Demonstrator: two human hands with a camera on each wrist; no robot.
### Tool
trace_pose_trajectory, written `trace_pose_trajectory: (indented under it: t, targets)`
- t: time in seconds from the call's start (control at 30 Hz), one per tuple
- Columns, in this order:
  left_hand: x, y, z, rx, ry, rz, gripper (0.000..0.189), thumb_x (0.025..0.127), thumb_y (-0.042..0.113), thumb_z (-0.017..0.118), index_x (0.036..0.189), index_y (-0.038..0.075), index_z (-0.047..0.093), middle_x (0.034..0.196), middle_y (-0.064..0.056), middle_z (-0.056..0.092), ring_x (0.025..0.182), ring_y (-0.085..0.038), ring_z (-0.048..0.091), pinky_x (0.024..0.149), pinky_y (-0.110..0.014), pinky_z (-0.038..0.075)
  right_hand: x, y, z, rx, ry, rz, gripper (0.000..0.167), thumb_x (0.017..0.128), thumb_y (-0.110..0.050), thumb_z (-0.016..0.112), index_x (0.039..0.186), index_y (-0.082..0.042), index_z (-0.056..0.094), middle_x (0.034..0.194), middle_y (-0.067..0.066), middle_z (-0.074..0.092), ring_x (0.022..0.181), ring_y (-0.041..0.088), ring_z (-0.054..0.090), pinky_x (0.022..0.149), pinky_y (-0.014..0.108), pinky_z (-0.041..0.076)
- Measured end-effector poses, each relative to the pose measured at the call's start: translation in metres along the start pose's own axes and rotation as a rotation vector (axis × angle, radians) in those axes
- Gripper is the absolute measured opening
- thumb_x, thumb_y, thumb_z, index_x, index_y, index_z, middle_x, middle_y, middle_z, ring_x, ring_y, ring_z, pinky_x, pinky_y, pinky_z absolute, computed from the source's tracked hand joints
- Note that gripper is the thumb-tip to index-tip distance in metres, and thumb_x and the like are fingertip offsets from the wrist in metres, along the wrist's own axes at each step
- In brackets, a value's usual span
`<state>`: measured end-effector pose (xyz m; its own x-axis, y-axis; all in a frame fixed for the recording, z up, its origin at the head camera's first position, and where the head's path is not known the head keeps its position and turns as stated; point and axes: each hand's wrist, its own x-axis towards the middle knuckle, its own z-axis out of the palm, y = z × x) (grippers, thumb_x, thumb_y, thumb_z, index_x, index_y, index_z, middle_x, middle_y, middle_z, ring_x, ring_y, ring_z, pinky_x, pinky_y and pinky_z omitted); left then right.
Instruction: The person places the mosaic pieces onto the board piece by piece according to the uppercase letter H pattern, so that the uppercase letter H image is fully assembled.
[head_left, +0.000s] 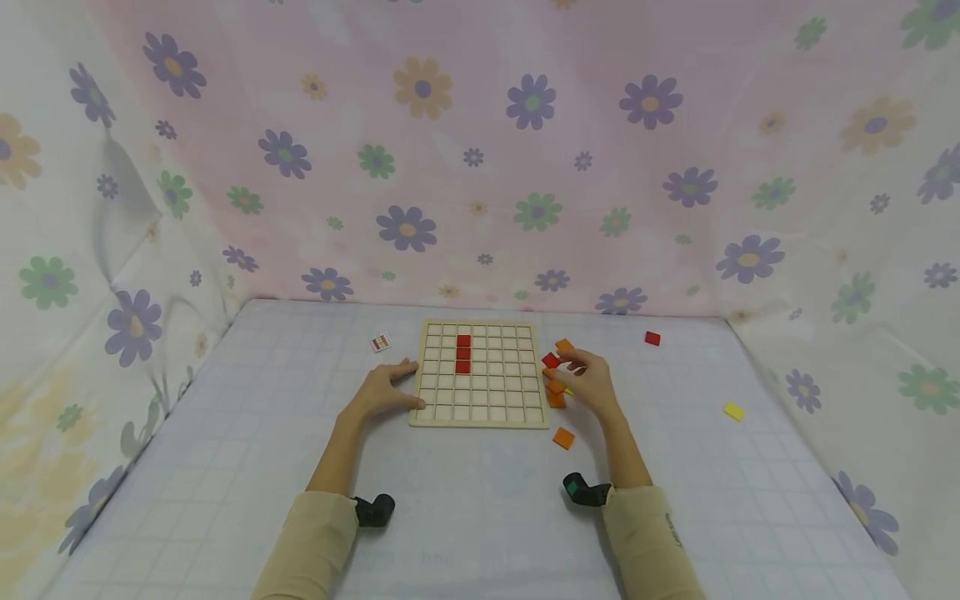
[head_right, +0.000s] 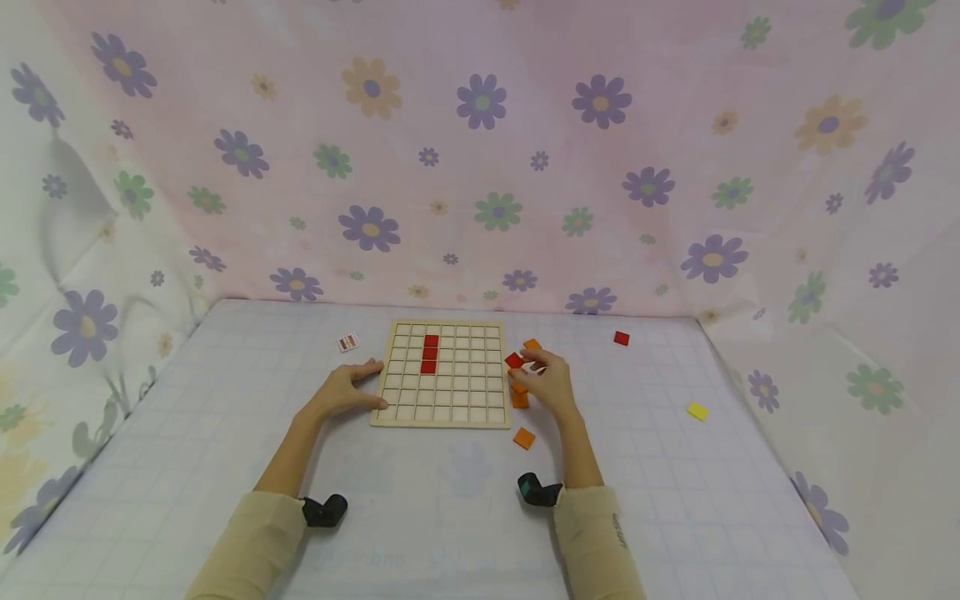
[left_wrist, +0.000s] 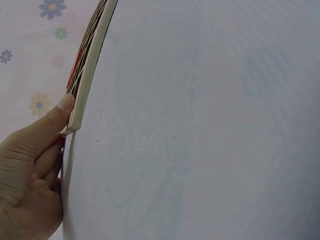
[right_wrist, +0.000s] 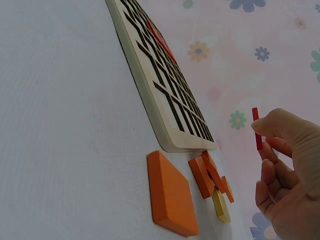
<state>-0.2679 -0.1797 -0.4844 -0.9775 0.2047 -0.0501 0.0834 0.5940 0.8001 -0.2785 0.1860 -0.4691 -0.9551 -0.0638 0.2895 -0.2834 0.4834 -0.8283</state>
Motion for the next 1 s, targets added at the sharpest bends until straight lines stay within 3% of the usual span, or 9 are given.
trace_pose_trajectory:
  t: [0.27,0.37,0.63,0.77,0.87,1.0]
  targets:
    - [0.000,0.001,-0.001,-0.022,-0.008,-0.014,0.080,0.064,0.023,0.086,0.133,0.003,0.052,0.143,-0.018,0.039,0.136,-0.033,0.032,0.114,-0.048,0.020,0.007,-0.004,0.014,0.053,-0.033,-0.042,0.034,0.076,0.000,0.072,0.107,0.011,0.064,0.100,0.025,0.066,0.084,0.032,0.056,0.071,0.024,0.049]
    - [0.000,0.001,-0.001,-0.022,-0.008,-0.016,0.080,0.063,0.023,0.086,0.133,0.003,0.052,0.143,-0.018,0.039,0.136,-0.033,0.032,0.114,-0.048,0.020,0.004,-0.022,0.015,0.075,-0.062,-0.045,0.033,0.078,0.002,0.071,0.107,0.014,0.062,0.099,0.029,0.065,0.085,0.038,0.056,0.075,0.036,0.051]
    - [0.000,0.002,-0.001,-0.025,-0.009,-0.019,0.080,0.064,0.023,0.086,0.133,0.003,0.052,0.143,-0.018,0.040,0.136,-0.032,0.033,0.114,-0.046,0.021,-0.001,-0.055,0.023,0.083,-0.094,-0.047,0.033,0.078,0.006,0.069,0.108,0.017,0.060,0.100,0.033,0.062,0.086,0.046,0.054,0.074,0.039,0.050]
    - [0.001,0.002,-0.001,-0.026,-0.007,-0.021,0.080,0.063,0.022,0.086,0.133,0.003,0.052,0.143,-0.017,0.040,0.136,-0.031,0.033,0.114,-0.045,0.021,0.003,-0.048,0.034,0.103,-0.095,-0.076,0.034,0.077,0.005,0.069,0.108,0.016,0.060,0.101,0.032,0.062,0.085,0.043,0.054,0.072,0.034,0.049]
    - [0.001,0.002,0.000,-0.024,-0.011,-0.025,0.080,0.063,0.023,0.086,0.133,0.003,0.052,0.143,-0.017,0.040,0.136,-0.031,0.033,0.114,-0.045,0.021,0.009,-0.035,0.044,0.099,-0.108,-0.053,0.034,0.078,0.002,0.070,0.109,0.013,0.062,0.102,0.027,0.064,0.085,0.036,0.055,0.072,0.026,0.046]
    - [0.000,0.001,0.000,-0.029,-0.016,-0.025,0.080,0.063,0.022,0.086,0.133,0.003,0.052,0.144,-0.018,0.040,0.137,-0.031,0.033,0.114,-0.045,0.022,0.012,-0.027,0.054,0.114,-0.140,-0.025,0.035,0.077,-0.002,0.072,0.110,0.009,0.064,0.102,0.022,0.065,0.086,0.030,0.054,0.073,0.025,0.045]
